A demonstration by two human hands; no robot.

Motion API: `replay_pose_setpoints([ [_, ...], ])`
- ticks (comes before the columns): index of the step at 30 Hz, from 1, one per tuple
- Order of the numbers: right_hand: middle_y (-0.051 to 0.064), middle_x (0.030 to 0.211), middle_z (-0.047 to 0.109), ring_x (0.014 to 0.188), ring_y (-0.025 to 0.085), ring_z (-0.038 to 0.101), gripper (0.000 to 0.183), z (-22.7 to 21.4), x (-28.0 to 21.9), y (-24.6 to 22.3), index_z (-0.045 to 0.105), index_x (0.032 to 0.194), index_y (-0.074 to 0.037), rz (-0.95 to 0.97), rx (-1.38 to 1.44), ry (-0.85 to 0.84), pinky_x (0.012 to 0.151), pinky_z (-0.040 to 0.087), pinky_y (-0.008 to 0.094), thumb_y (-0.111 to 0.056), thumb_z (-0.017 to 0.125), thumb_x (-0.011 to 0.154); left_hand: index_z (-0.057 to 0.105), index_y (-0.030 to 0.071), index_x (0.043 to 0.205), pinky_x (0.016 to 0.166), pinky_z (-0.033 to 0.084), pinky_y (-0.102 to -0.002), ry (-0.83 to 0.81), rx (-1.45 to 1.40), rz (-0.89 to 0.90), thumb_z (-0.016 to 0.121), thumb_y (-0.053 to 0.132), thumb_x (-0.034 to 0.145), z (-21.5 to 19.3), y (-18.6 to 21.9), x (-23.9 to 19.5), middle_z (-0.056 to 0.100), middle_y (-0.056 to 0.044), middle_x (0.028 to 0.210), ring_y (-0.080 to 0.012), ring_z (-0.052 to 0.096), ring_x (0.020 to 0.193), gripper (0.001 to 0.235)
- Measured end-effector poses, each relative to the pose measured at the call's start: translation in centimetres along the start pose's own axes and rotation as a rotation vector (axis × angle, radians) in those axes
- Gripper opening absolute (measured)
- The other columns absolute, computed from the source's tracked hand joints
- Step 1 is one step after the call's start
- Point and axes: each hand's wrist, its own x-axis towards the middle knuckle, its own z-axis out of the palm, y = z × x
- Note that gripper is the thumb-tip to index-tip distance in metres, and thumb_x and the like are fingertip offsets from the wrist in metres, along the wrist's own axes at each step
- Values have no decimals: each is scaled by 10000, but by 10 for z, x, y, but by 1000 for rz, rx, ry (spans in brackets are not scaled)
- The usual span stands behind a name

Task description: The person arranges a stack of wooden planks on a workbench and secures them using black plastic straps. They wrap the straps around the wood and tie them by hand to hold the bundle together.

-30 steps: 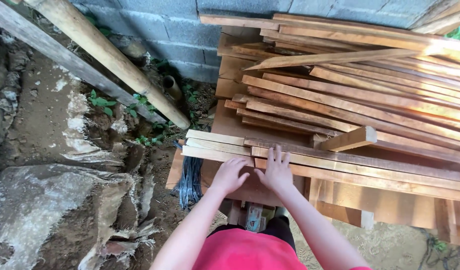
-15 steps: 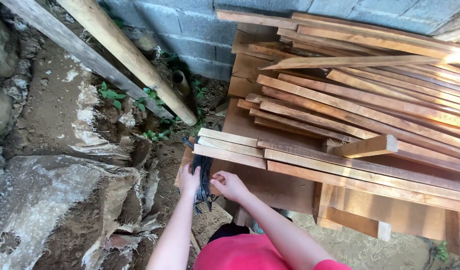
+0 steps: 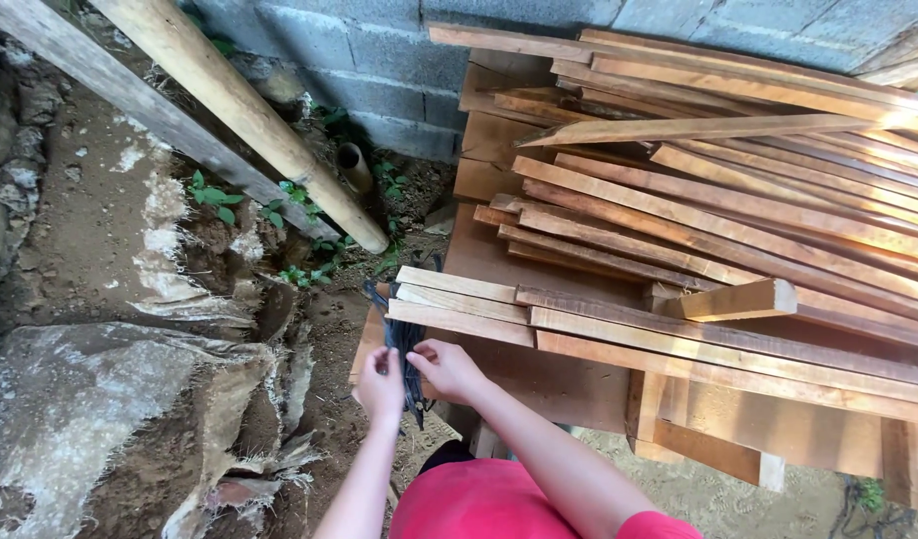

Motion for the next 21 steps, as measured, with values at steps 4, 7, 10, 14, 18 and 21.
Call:
replay_pose_setpoints([
  [4, 114, 1089, 780, 1067, 334, 720, 430, -18, -17, -39, 726, 1234, -151, -4, 49, 1, 903, 582, 467, -459, 645, 945, 730, 178, 1095, 875, 550, -504, -162, -194, -1, 653, 182, 916, 4, 11, -49, 780, -145, 968, -402, 722, 999, 194],
  [7, 159, 994, 782, 960, 380, 744, 262, -42, -24, -41, 761, 1136, -119, -127, -81, -23, 825, 602, 460, -273, 622, 977, 711, 189, 1089, 690, 604, -386, -363, -257, 89, 672, 171, 827, 20, 0, -75, 770, -122, 1016, -341, 759, 905, 266],
  [10, 200, 1018, 775, 958, 423, 737, 301, -88, -3, -6, 743, 1190, -82, -161, -44, 8, 808, 601, 499, -215, 569, 983, 684, 206, 1225, 644, 591, -246, -403, -452, 147, 782, 293, 880, 19, 21, -86, 689, -30, 1264, -186, 751, 893, 369],
  [14, 154, 1080, 739, 917, 326, 703, 283, -183, -4, 17, 723, 1213, -97, -175, -54, 155, 725, 590, 410, -170, 563, 991, 686, 165, 1246, 606, 565, -214, -413, -438, 169, 718, 283, 953, 23, 32, -92, 632, -78, 1299, -214, 752, 887, 318],
  [18, 70, 784, 752, 601, 185, 678, 286, -248, -21, 39, 738, 1193, -126, 1, -80, 224, 426, 590, 296, -270, 628, 972, 737, 177, 1137, 671, 586, -258, -366, -375, 260, 687, 253, 966, 18, 60, -105, 690, -24, 1194, -205, 763, 934, 193],
  [21, 66, 768, 752, 610, 169, 676, 298, -270, -27, 67, 737, 1205, -127, 19, -81, 204, 411, 579, 307, -269, 634, 964, 743, 167, 1086, 819, 572, -305, -264, -340, 302, 670, 264, 986, 29, 74, -119, 709, -29, 1121, -210, 734, 969, 157],
])
